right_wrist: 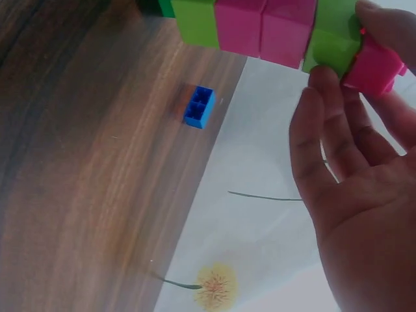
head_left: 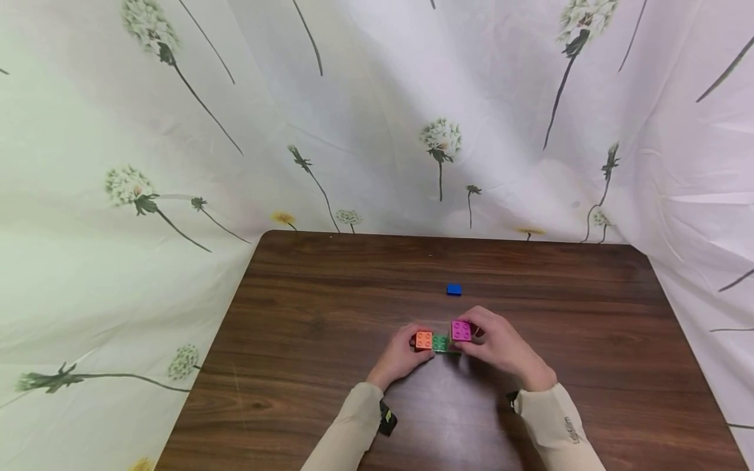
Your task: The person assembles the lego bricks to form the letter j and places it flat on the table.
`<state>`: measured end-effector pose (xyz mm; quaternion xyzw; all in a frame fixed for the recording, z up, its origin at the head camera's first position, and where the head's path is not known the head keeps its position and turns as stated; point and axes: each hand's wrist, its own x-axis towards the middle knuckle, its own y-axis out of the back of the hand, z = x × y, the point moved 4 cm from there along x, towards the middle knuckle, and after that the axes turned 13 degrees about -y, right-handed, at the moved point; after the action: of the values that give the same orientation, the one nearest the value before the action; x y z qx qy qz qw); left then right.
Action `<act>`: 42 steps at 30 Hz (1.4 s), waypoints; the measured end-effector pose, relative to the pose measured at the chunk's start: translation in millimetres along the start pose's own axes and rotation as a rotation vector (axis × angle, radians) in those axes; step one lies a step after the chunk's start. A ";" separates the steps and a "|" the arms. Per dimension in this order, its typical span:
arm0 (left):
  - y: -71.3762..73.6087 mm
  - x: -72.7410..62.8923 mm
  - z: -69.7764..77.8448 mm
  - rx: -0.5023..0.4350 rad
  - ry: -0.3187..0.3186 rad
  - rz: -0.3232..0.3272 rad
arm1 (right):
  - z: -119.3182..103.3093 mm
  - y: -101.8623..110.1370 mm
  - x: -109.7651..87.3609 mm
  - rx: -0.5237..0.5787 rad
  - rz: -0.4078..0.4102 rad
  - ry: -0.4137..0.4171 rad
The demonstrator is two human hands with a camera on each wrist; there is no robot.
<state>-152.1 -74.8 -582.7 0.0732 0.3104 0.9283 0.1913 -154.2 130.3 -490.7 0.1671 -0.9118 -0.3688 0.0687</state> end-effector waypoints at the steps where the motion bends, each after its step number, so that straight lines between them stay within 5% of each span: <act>1: -0.1 0.0 0.4 -0.002 -0.002 0.000 | -1.0 0.6 -0.2 -0.007 -0.002 0.001; 11: -1.1 -0.1 0.3 0.000 0.000 -0.005 | -2.0 1.9 -0.3 -0.060 -0.021 -0.035; 42: -1.6 0.5 -1.4 -0.024 0.023 -0.007 | 1.6 -0.3 3.3 0.011 -0.034 -0.095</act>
<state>-152.5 -74.2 -584.8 0.0591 0.3018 0.9321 0.1916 -157.6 130.0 -492.1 0.1652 -0.9130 -0.3725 0.0180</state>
